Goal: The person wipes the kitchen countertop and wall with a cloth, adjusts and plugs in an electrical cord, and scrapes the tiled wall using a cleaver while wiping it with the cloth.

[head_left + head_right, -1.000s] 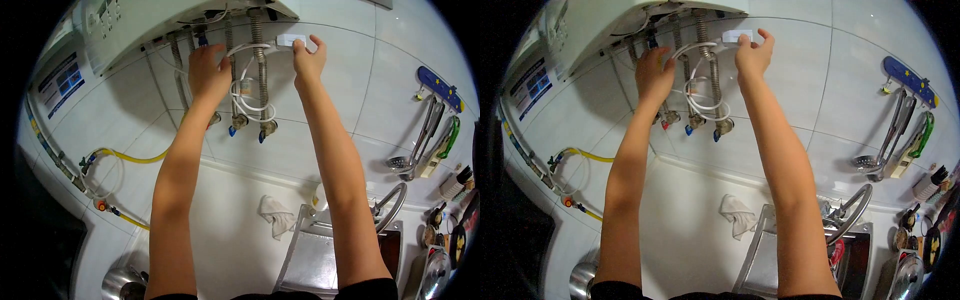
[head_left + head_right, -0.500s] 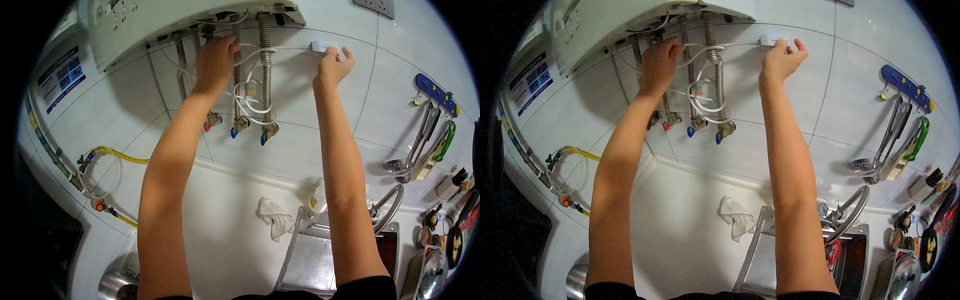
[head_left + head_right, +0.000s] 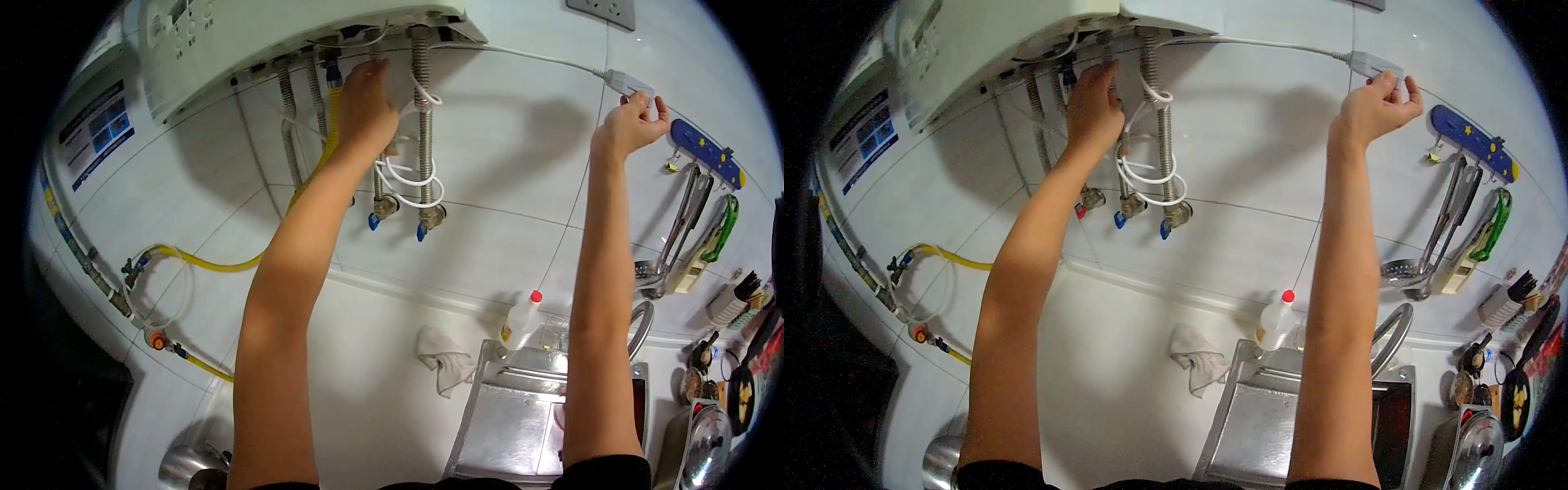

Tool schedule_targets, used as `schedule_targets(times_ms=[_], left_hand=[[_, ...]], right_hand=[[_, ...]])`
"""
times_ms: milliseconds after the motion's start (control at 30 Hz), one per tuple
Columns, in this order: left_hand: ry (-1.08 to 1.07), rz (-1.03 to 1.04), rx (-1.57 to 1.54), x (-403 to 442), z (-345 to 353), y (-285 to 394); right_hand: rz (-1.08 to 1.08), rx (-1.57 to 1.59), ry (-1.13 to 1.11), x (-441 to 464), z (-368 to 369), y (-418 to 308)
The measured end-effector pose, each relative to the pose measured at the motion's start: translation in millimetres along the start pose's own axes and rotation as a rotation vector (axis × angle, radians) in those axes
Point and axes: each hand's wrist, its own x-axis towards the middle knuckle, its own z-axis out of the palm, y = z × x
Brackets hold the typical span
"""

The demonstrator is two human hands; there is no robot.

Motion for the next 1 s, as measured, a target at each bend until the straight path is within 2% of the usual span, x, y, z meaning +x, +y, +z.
schedule_targets(times_ms=[67, 167, 233, 300, 400, 467, 533, 600, 700, 733, 767, 800, 867, 900, 1000], left_hand=[[-0.015, -0.081, -0.127, 3.4, -2.7, 4.2], [0.190, 0.008, -0.061, -6.3, -30.5, 31.2], [0.079, 0.153, -0.186, -15.9, -46.1, 60.2], [0.069, 0.421, -0.392, -14.5, -47.2, 102.5], [0.243, 0.412, -0.541, 9.4, -39.4, 164.9], [0.375, 0.308, -0.429, 36.8, -9.3, 186.9], [0.196, 0.142, -0.594, 69.0, 1.8, 195.0], [-0.312, -0.076, -1.016, 96.3, -3.7, 203.3], [-0.156, -0.225, -1.052, 114.6, 7.4, 222.5], [-0.028, -0.208, -1.000, 122.2, 16.6, 226.5], [0.099, -0.193, -0.945, 129.5, 32.2, 228.8], [0.227, -0.179, -0.886, 133.3, 43.5, 231.9], [0.340, -0.200, -0.793, 134.2, 59.3, 239.8], [0.398, -0.211, -0.743, 135.3, 62.7, 242.1], [0.419, -0.169, -0.731, 125.0, 72.6, 247.1]], right_hand=[[-0.033, 0.047, -0.040, 6.5, -4.7, -18.3], [-0.095, 0.195, -0.165, 12.9, -0.4, -41.4], [-0.045, 0.339, -0.382, 23.0, 5.1, -53.2], [0.005, 0.456, -0.624, 40.0, 8.5, -60.9], [0.172, 0.540, -0.790, 49.5, 14.8, -67.5], [0.259, 0.585, -0.864, 53.9, 19.5, -70.8], [0.289, 0.596, -0.926, 65.6, 27.8, -66.9], [0.353, 0.572, -0.934, 73.2, 38.3, -66.7], [0.157, 0.205, -0.776, 85.2, 63.5, -55.1], [0.093, 0.085, -0.719, 86.7, 70.2, -50.9], [-0.072, -0.306, -0.503, 84.8, 75.7, -49.2], [0.009, -0.331, -0.517, 89.8, 78.6, -44.9], [0.175, -0.381, -0.545, 91.9, 85.5, -41.5], [0.193, -0.391, -0.490, 87.1, 91.1, -41.5], [-0.134, -0.859, -0.528, 73.1, 97.3, -49.0]])
